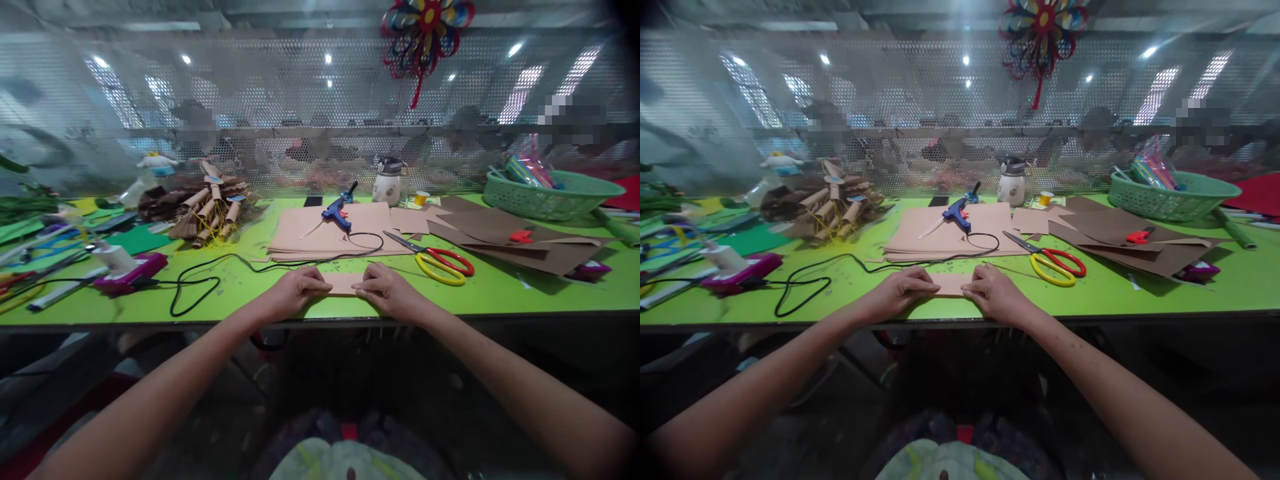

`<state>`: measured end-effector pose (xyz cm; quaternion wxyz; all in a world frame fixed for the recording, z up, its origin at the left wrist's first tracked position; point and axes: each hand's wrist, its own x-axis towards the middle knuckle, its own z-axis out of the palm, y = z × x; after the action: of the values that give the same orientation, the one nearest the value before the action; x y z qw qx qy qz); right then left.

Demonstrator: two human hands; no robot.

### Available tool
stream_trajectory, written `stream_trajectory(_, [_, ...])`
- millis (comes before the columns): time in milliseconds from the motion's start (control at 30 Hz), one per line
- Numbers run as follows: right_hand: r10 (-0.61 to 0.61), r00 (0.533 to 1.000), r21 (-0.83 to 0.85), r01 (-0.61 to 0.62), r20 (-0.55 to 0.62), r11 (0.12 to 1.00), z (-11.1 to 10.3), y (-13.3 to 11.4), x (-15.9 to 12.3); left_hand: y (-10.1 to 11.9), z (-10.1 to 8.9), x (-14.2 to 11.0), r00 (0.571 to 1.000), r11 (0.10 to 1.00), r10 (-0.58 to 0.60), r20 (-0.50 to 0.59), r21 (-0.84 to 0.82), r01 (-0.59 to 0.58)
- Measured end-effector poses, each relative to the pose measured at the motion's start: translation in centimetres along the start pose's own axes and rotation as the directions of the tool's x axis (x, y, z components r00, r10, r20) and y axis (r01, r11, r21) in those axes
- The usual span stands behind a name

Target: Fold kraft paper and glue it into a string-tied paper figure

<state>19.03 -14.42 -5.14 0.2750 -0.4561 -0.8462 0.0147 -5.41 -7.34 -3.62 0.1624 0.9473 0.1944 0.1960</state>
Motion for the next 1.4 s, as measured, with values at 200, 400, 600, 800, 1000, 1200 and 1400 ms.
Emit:
stream_trajectory(200, [0.007, 1.0, -0.012, -0.007, 0.018, 1.0, 0.1, 0.1, 0.1, 0.2, 0.2, -0.1, 1.0, 1.0, 0.02, -0.007, 0.021, -0.02])
stream_trajectory(400, [-0.006, 1.0, -0.029, 0.005, -0.011, 1.0, -0.1, -0.1, -0.2, 1.5, -0.2, -0.4, 0.998, 0.983, 0.061, 0.031, 0.174, -0.066])
stream_trajectory(600, [-0.079, 0.988, -0.163, 0.101, 0.135, 0.981, -1.5, -1.0, -0.8, 2.9, -0.4, -0.2, 0.993, 0.917, 0.071, 0.099, 0.386, -0.104])
stream_trajectory(800, [-0.092, 0.985, -0.236, 0.125, 0.148, 0.964, -2.1, -1.4, -1.3, 2.4, 0.3, -0.4, 0.994, 0.88, 0.045, 0.1, 0.468, -0.087])
stream_trajectory(1000, [-0.042, 0.995, -0.149, 0.056, 0.094, 0.987, -2.0, -1.2, -2.7, 2.2, 0.1, -0.4, 0.994, 0.882, 0.043, 0.098, 0.464, -0.084])
stream_trajectory(1200, [-0.029, 0.99, -0.16, 0.051, 0.137, 0.986, -2.8, -1.6, -1.2, 2.0, -0.6, 0.4, 0.988, 0.854, 0.051, 0.142, 0.507, -0.117])
stream_trajectory(1400, [-0.013, 0.93, -0.416, 0.178, 0.368, 0.892, -2.9, -2.9, 1.6, 3.4, -0.9, 1.5, 0.969, 0.766, 0.073, 0.235, 0.609, -0.205])
